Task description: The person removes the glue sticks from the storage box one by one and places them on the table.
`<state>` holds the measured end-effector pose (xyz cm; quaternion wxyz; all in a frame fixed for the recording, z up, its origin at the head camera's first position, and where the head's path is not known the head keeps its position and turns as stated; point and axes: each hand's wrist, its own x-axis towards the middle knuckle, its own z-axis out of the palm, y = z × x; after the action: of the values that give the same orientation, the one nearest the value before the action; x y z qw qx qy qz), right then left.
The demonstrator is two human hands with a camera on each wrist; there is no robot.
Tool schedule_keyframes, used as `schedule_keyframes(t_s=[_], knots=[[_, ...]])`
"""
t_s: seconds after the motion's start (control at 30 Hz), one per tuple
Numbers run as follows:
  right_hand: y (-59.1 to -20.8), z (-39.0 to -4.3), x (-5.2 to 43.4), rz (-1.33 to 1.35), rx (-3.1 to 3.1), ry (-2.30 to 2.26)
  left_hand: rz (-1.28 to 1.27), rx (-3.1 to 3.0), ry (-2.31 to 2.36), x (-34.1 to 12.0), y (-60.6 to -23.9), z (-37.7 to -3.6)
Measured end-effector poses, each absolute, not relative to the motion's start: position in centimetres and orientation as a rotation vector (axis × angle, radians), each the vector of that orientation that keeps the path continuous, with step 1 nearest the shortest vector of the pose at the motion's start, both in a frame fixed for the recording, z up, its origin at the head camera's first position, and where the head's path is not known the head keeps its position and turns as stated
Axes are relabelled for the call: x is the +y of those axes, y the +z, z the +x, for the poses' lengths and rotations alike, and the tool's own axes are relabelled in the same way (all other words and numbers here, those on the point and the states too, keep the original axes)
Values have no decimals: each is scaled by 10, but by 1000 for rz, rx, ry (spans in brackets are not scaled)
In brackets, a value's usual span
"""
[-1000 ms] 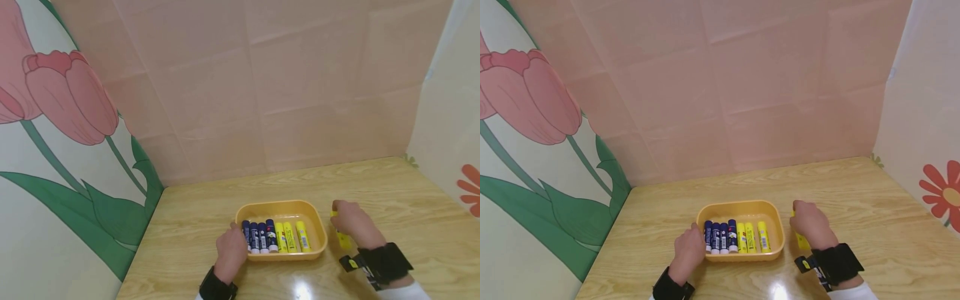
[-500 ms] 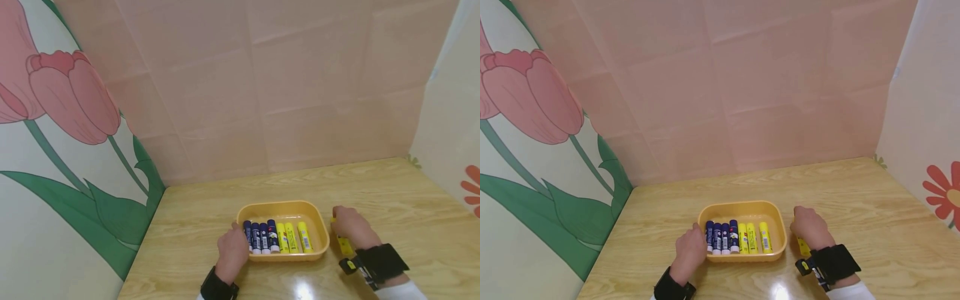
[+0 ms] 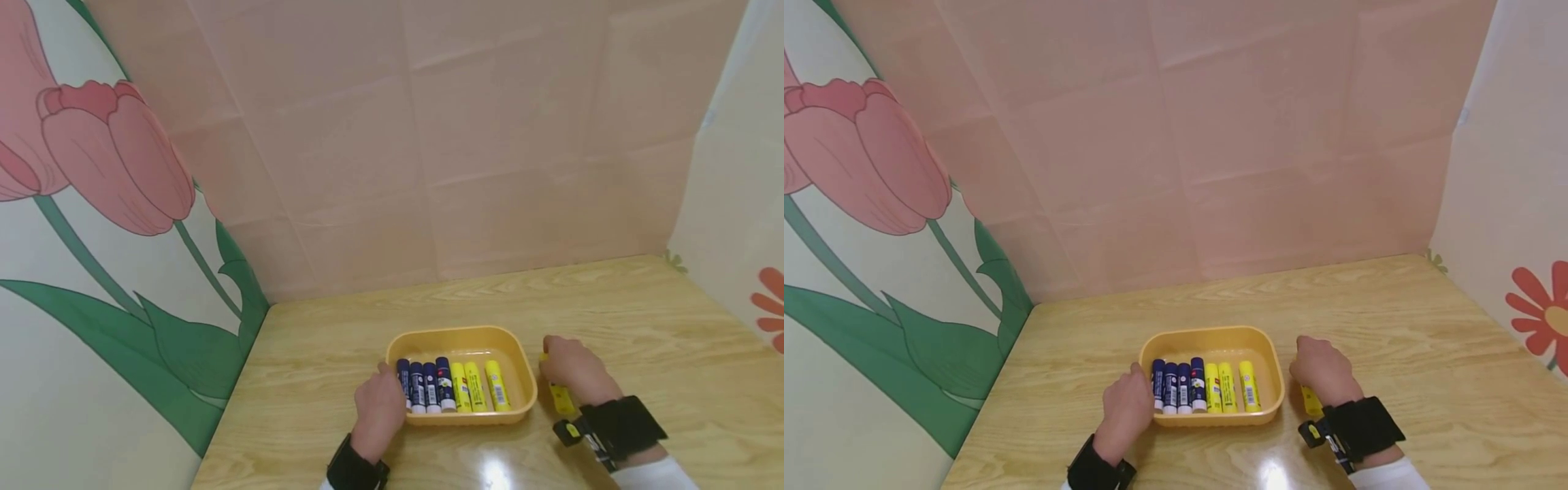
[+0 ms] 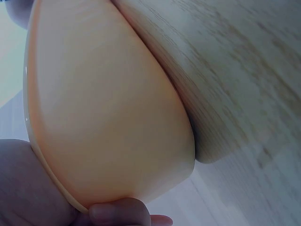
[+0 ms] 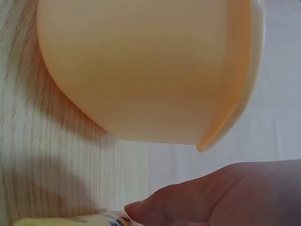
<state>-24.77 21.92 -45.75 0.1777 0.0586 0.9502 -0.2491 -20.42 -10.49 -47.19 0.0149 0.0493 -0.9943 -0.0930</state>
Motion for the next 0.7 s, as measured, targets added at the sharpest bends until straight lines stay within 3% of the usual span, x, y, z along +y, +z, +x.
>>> schedule_keyframes(t_s=[0.7], knots=[[-457,-244,212,112,2741,-675,167,-3107,-288,-104,-473,-206]])
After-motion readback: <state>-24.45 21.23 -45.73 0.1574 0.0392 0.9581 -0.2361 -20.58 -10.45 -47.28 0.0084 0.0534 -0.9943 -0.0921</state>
